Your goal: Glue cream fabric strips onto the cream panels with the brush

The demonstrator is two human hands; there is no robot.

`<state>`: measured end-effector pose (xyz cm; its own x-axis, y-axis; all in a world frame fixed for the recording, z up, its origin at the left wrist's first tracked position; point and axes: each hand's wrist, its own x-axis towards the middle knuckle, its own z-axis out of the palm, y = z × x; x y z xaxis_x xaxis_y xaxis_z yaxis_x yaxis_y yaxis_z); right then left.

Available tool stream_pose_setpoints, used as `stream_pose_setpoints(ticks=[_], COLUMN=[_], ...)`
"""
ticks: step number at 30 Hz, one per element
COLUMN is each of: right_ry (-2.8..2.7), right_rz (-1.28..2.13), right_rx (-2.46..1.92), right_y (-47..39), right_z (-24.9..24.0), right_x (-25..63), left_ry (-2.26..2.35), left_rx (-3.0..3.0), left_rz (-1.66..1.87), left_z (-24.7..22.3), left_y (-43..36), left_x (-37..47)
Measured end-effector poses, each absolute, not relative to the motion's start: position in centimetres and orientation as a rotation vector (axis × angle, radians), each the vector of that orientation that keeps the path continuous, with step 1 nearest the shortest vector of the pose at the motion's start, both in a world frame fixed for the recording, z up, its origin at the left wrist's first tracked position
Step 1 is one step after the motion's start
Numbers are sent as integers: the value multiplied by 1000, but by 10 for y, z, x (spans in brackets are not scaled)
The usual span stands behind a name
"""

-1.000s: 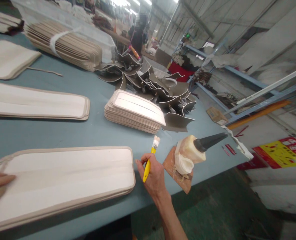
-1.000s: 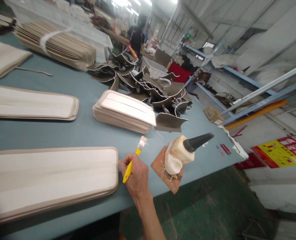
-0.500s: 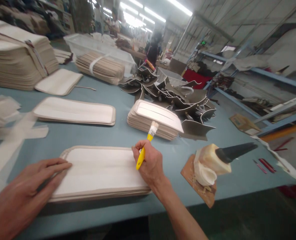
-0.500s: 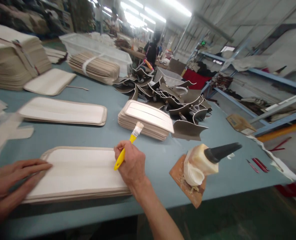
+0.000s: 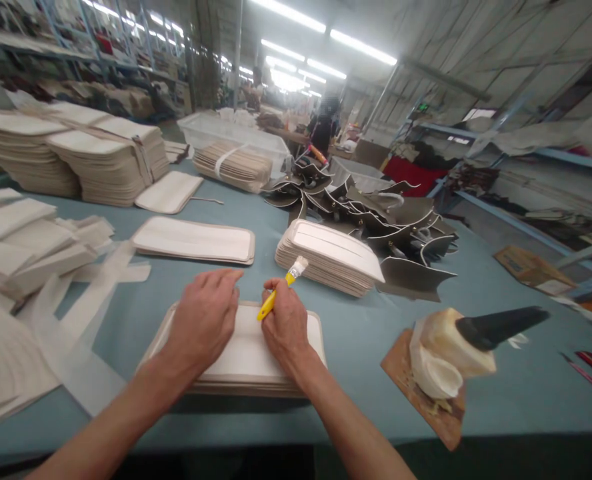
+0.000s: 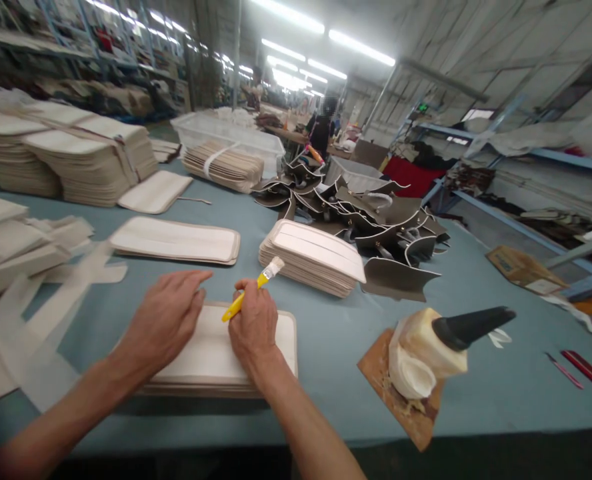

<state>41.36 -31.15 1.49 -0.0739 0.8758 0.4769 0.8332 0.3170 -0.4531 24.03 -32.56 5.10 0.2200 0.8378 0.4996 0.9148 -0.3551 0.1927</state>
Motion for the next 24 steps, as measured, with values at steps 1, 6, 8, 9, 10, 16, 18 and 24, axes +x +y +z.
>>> stream_pose_setpoints(ticks=[1,6,8,9,10,16,18,24], right_ry=[-1891,-1878,-1895,-1906,-1917,-1962,-1973,-1978], right_rz=[69,20,4,-5,-15,-64,-77,-143], right_rx=[-1510,-1515,-1514,-1513,-1511,-1481,-1465,-1453], right_y=[-310,-309,-309,-310,-310,-309,-308,-307], right_z=[13,-4,-11,-14,-17,-23,-24,-24], right_x=[412,406,404,404,403,402,405,451], left_ry=[-1695,-1736,-1749,-1753,-1756,-1763,-1768,-1782], left_rx=[-2342,-2335,-2328,-2326,-2328,-2342,-2340,-2331], left_rz=[-786,-679,-661,-655,-651,-635,-628,-630], left_z=[45,6,-3,-6,-7,-14,-15,-15], left_y=[-319,-307,-309,-311,-312,-312,-311,-312], left_x=[252,276,275,275,274,273,274,277])
